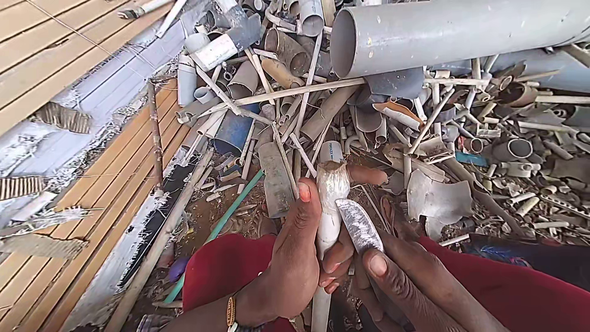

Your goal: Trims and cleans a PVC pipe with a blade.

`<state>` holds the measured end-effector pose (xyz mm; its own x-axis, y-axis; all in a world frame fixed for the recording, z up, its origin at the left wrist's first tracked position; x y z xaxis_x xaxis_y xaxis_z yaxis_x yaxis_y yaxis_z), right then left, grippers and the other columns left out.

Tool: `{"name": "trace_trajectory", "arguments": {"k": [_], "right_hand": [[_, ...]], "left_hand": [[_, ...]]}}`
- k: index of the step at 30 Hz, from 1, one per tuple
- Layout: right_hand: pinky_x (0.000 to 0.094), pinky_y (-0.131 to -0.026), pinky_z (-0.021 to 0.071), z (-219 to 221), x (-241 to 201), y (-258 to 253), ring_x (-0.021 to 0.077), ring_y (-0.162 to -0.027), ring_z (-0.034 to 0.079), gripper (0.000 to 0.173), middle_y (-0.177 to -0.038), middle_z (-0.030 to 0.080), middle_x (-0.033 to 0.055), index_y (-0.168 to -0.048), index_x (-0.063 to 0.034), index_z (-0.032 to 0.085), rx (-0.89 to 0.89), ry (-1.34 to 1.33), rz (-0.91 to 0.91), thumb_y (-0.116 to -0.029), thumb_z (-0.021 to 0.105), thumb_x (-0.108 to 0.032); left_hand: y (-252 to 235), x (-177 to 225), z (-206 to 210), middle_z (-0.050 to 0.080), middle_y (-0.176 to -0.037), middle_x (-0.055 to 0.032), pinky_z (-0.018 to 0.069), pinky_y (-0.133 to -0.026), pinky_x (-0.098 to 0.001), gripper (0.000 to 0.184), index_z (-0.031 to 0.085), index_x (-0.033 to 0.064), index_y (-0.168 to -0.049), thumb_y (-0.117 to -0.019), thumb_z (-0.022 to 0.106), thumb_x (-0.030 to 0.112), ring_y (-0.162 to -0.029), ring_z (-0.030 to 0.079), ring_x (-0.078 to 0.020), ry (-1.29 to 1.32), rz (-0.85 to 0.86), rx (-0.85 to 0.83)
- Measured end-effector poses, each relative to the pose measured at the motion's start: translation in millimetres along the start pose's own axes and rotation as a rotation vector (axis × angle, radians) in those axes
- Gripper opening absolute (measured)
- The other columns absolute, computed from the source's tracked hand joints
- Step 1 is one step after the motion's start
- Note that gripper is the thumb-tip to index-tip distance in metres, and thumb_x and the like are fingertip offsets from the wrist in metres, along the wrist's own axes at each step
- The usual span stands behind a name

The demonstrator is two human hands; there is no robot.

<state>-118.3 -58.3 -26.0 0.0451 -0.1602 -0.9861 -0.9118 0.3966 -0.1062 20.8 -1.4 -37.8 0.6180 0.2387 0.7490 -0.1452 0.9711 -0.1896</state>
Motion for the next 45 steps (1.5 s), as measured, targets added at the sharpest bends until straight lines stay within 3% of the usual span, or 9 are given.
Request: {"name": "trace_trajectory", "arguments": {"k": [10, 11, 14, 16, 18, 20, 25, 29, 45], "right_hand": [[0.0183, -0.053, 0.0469, 11.9, -0.3, 2.4, 0.0015, -0.058, 0.052, 0.038, -0.072, 0.053, -0.0011, -0.106, 0.0004, 0.059, 0.110, -0.085, 0.028, -0.1133, 0.034, -0.027], [0.0190, -0.052, 0.0462, 12.8, -0.9, 2.9, 0.0018, -0.057, 0.051, 0.038, -0.072, 0.053, -0.0011, -0.104, 0.0003, 0.059, 0.146, -0.091, 0.028, -0.1133, 0.034, -0.027], [0.0192, -0.044, 0.0474, -2.6, -20.0, -0.8, 0.0005, -0.051, 0.053, 0.041, -0.063, 0.053, -0.0057, -0.092, -0.0057, 0.056, 0.368, -0.120, -0.035, -0.1134, 0.033, -0.032], [0.0172, -0.044, 0.0479, -26.6, -39.5, -1.9, -0.0020, -0.051, 0.052, 0.038, -0.063, 0.051, -0.0116, -0.092, -0.0151, 0.053, 0.451, -0.140, -0.118, -0.1128, 0.031, -0.038], [0.0161, -0.046, 0.0481, -39.1, -50.3, 1.3, -0.0031, -0.053, 0.053, 0.037, -0.065, 0.053, -0.0124, -0.094, -0.0165, 0.054, 0.449, -0.124, -0.169, -0.1120, 0.033, -0.041], [0.0167, -0.047, 0.0474, -35.6, -53.4, 1.2, -0.0032, -0.055, 0.053, 0.034, -0.068, 0.054, -0.0116, -0.096, -0.0144, 0.053, 0.372, -0.151, -0.134, -0.1131, 0.032, -0.034], [0.0177, -0.048, 0.0455, -15.3, -32.3, -0.6, -0.0012, -0.054, 0.050, 0.033, -0.068, 0.050, -0.0070, -0.099, -0.0063, 0.057, 0.152, -0.080, 0.080, -0.1133, 0.034, -0.026], [0.0229, -0.053, 0.0487, -5.9, -14.0, 2.8, 0.0053, -0.056, 0.054, 0.036, -0.070, 0.053, -0.0001, -0.110, 0.0031, 0.060, 0.056, -0.012, 0.135, -0.1128, 0.035, -0.023], [0.0184, -0.051, 0.0484, -8.2, -10.1, -3.8, 0.0003, -0.058, 0.054, 0.037, -0.077, 0.058, -0.0012, -0.113, 0.0015, 0.060, 0.115, 0.042, 0.075, -0.1133, 0.034, -0.025]], "left_hand": [[-1.9, -9.4, 6.9, 0.054, -0.065, 0.0140, 0.0374, -0.038, -0.0081, 0.058, 0.061, 0.0171, -0.109, -0.0989, 0.033, 0.066, -0.044, 0.043, 0.0111, -0.268, 0.118, 0.181], [-2.9, -11.6, 8.8, 0.057, -0.072, 0.0141, 0.0399, -0.042, -0.0068, 0.057, 0.061, 0.0166, -0.107, -0.1009, 0.029, 0.064, -0.049, 0.045, 0.0124, -0.355, 0.160, 0.193], [9.7, -37.8, 13.0, 0.066, -0.093, 0.0070, 0.0538, -0.081, -0.0134, 0.064, 0.060, 0.0032, -0.117, -0.1072, 0.023, 0.054, -0.088, 0.062, 0.0093, -0.587, 0.162, 0.079], [21.5, -66.2, 19.4, 0.061, -0.089, -0.0006, 0.0501, -0.071, -0.0148, 0.067, 0.056, -0.0049, -0.124, -0.1087, 0.026, 0.052, -0.076, 0.056, 0.0050, -0.508, 0.036, -0.011], [15.5, -65.2, 23.9, 0.054, -0.079, 0.0081, 0.0414, -0.048, -0.0107, 0.060, 0.053, 0.0090, -0.125, -0.1047, 0.028, 0.060, -0.056, 0.045, 0.0086, -0.379, -0.041, 0.010], [-1.4, -44.5, 17.2, 0.050, -0.066, 0.0165, 0.0396, -0.039, -0.0087, 0.050, 0.056, 0.0232, -0.111, -0.1002, 0.031, 0.065, -0.047, 0.043, 0.0111, -0.228, -0.028, 0.118], [-17.3, -23.0, 5.9, 0.050, -0.061, 0.0118, 0.0462, -0.045, -0.0123, 0.054, 0.057, 0.0189, -0.085, -0.1051, 0.027, 0.060, -0.048, 0.051, 0.0044, -0.009, 0.131, 0.178], [-16.9, -17.0, 1.4, 0.050, -0.059, 0.0112, 0.0460, -0.045, -0.0139, 0.054, 0.057, 0.0185, -0.089, -0.1026, 0.031, 0.064, -0.047, 0.053, 0.0025, -0.010, 0.152, 0.226], [-16.1, -16.3, 12.2, 0.050, -0.060, 0.0143, 0.0443, -0.041, -0.0101, 0.048, 0.051, 0.0183, -0.093, -0.1056, 0.026, 0.058, -0.045, 0.050, 0.0077, -0.154, 0.187, 0.282]]}}
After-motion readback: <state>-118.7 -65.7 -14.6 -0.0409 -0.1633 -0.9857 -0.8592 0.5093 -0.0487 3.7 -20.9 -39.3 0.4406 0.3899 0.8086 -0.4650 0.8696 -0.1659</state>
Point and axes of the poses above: each hand's wrist, its own y-axis away from the middle knuckle, its own z-axis out of the palm, x = y × z, the point moved 3 cm from there along -y, towards the middle knuckle
